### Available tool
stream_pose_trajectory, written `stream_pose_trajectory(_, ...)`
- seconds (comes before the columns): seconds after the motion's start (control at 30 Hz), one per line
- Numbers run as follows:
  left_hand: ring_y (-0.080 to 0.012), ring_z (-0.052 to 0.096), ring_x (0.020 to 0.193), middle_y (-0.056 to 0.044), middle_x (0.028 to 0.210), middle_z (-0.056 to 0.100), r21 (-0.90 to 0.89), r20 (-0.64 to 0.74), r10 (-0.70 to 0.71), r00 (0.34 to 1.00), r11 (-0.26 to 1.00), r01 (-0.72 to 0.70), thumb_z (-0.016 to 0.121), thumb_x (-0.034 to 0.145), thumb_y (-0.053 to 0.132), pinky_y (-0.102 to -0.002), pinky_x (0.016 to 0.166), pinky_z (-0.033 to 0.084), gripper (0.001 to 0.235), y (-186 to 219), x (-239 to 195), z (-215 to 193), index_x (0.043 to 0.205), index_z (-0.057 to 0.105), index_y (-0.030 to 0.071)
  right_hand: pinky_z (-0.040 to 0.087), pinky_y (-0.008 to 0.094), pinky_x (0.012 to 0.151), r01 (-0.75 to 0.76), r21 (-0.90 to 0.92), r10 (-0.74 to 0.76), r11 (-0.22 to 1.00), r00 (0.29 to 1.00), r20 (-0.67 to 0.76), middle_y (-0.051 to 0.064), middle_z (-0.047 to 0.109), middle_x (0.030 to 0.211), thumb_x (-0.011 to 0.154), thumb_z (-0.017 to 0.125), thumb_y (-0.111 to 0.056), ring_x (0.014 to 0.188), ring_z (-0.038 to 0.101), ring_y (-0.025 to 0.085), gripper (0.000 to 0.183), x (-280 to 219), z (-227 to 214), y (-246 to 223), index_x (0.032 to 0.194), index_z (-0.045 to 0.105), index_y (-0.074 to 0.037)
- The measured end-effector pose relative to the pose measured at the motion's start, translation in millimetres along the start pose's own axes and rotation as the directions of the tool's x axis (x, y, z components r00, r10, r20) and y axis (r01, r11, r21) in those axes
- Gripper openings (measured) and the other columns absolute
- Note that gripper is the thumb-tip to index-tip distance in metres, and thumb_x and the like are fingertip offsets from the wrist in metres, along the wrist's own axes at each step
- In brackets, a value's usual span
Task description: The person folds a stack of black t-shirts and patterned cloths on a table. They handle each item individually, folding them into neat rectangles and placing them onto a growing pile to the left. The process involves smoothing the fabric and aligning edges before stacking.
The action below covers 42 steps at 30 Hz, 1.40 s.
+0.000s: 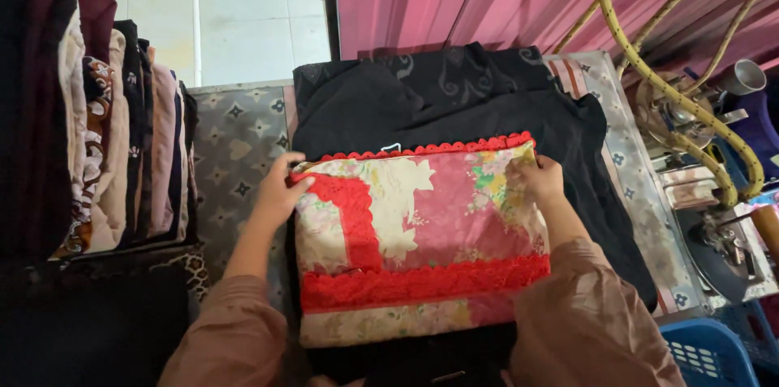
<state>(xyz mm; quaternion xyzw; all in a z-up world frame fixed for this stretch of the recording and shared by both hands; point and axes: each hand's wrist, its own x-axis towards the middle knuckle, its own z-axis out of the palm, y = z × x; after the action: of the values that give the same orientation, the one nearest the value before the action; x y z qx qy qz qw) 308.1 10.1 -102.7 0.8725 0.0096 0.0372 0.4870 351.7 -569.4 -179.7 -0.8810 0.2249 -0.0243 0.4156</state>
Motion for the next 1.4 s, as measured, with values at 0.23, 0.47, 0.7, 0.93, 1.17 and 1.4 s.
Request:
stream_pose_trajectory(0.23, -0.027, 0.067, 0.089, -0.013, 0.098, 0.069, -0.056, -0.023, 0.046, 0.999, 0.997, -0.047, 0.081, 0.074, 0.005, -0.039, 0.083, 0.055, 0.059, 23, -11, 0, 0.129, 0.061, 0.01, 0.055, 0.032, 0.078, -0.129, 0.634, -0.019, 0.763, 0.975, 0.222, 0.002, 0.075, 0.093, 0.089, 0.071, -0.004, 0.082, 0.069, 0.015, 0.013, -40, -56, -27, 0.101, 0.074, -0.006)
stream_pose_trajectory(0.47, -0.0364, 0.058, 0.108, -0.01, 0.104, 0.066, 0.295, 0.17, 0.356, 0.919, 0.871, -0.392, 0.073, 0.062, -0.003, -0.046, 0.097, 0.048, 0.043, 36, -98, -6, 0.102, 0.07, 0.014, 0.048, 0.041, 0.104, 0.556, 0.148, -0.574, 0.818, 0.807, 0.139, 0.018, 0.062, 0.13, 0.073, 0.076, 0.006, 0.127, 0.058, 0.034, 0.027, -97, -82, 65, 0.094, 0.076, -0.011)
stream_pose_trajectory(0.7, -0.033, 0.058, 0.127, -0.006, 0.128, 0.067, 0.392, 0.14, 0.392, 0.909, 0.822, -0.414, 0.068, 0.072, 0.005, -0.068, 0.111, 0.029, 0.05, 96, -118, -14, 0.12, 0.071, 0.018, 0.05, 0.037, 0.109, 0.459, -0.195, -0.452, 0.867, 0.888, 0.08, 0.016, 0.067, 0.131, 0.083, 0.062, 0.006, 0.126, 0.062, 0.032, 0.042, -138, -87, 65, 0.115, 0.079, -0.015)
stream_pose_trajectory(0.93, -0.0331, 0.034, 0.145, -0.01, 0.152, 0.045, 0.444, 0.342, 0.408, 0.847, 0.724, -0.528, 0.07, 0.082, 0.05, -0.076, 0.114, 0.007, 0.067, 111, -137, 80, 0.144, 0.055, 0.03, 0.055, 0.041, 0.096, -0.054, -0.054, 0.051, 0.997, 0.997, -0.055, 0.016, 0.072, 0.118, 0.091, 0.074, -0.047, 0.111, 0.071, 0.033, 0.059, -185, -60, 15, 0.13, 0.064, -0.004)
stream_pose_trajectory(1.17, -0.031, 0.035, 0.146, -0.009, 0.156, 0.045, 0.562, 0.3, 0.298, 0.906, 0.713, -0.42, 0.07, 0.083, 0.05, -0.083, 0.103, 0.011, 0.061, 103, -102, 84, 0.141, 0.058, 0.036, 0.047, 0.053, 0.099, 0.062, -0.639, -0.366, 0.767, 0.859, -0.356, 0.014, 0.063, 0.133, 0.09, 0.074, -0.055, 0.123, 0.058, 0.035, 0.065, -193, -33, 6, 0.138, 0.062, -0.013)
stream_pose_trajectory(1.4, -0.0402, 0.059, 0.107, -0.016, 0.112, 0.066, 0.488, 0.221, 0.035, 0.975, 0.862, -0.141, 0.082, 0.078, 0.032, -0.047, 0.089, 0.051, 0.033, 65, -71, 4, 0.105, 0.075, 0.015, 0.048, 0.052, 0.098, -0.014, -0.101, -0.031, 0.995, 0.899, -0.437, 0.014, 0.062, 0.123, 0.079, 0.083, -0.056, 0.115, 0.059, 0.034, 0.077, -136, -36, 4, 0.138, 0.055, -0.013)
